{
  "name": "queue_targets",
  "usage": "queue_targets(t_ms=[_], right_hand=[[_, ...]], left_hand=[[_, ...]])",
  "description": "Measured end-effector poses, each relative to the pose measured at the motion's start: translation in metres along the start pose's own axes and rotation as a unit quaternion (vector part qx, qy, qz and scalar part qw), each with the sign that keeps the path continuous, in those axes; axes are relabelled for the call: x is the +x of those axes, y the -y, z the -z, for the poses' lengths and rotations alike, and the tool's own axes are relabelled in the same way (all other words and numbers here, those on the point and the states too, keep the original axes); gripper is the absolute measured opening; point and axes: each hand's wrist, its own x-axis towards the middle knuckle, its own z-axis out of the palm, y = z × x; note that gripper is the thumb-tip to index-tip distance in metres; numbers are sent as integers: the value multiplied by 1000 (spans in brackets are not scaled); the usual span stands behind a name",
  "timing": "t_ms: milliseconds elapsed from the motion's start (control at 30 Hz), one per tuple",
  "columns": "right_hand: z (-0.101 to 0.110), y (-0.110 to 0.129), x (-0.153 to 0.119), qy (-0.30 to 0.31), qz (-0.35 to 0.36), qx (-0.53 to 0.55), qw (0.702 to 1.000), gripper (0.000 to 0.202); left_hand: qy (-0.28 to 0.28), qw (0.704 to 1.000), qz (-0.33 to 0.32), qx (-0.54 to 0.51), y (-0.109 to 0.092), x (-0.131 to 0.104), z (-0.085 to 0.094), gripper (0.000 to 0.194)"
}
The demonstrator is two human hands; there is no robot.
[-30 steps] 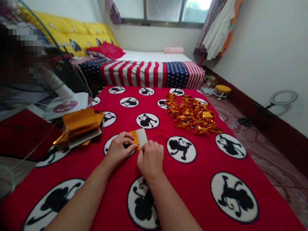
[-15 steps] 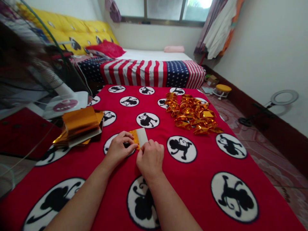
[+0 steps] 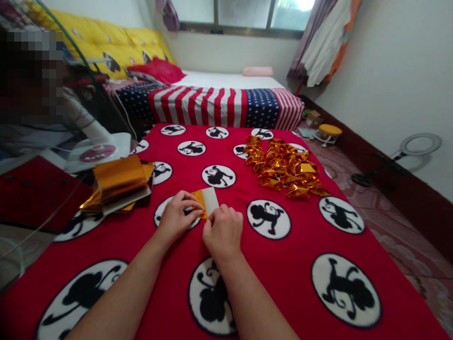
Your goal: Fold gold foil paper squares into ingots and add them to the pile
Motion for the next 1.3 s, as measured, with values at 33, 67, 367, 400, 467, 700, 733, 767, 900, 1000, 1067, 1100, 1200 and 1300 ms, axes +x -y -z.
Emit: queue_targets(t_ms=[33,67,367,400,467,700,733,767,900,1000,1067,1100,1200,1300], right_hand=[[0,0,0,0,0,2,1000,13],[0,0,0,0,-1,6,1000,13],[-1,-4,-1,-14,-8,53,998,8],[-1,-4,-1,-16,-6,61,998,8],[-1,-5,-2,-15,4,74,997,8],[-1,-8,-4,6,37,72,997,12],[-1,-8,-4,8,38,70,997,12],[0,-8,-3,10,39,68,997,13],[4,-8,-5,27,52,53,997,16],[7,-7,-7,28,68,37,997,15],[7,-7,-9,25,74,33,996,16],[7,-7,-9,24,76,33,996,16],[6,-7,-10,25,78,32,996,18],[6,-7,-11,26,76,27,996,18]], left_hand=[[1,1000,0,0,0,0,0,6],[1,1000,0,0,0,0,0,6],[-10,1000,12,15,-1,-1,-1,3],[-10,1000,13,19,-2,-1,-1,6],[-10,1000,12,25,-3,-2,-1,10],[2,999,24,34,-4,-2,0,9],[7,999,27,34,-3,-2,0,8],[12,999,29,35,-3,-2,1,5],[30,998,30,36,-1,0,2,8],[38,998,28,39,0,1,2,12],[42,998,29,42,1,1,2,12],[43,998,30,44,1,1,2,12],[44,997,29,48,-1,0,3,13],[31,997,32,57,-5,-2,3,5]])
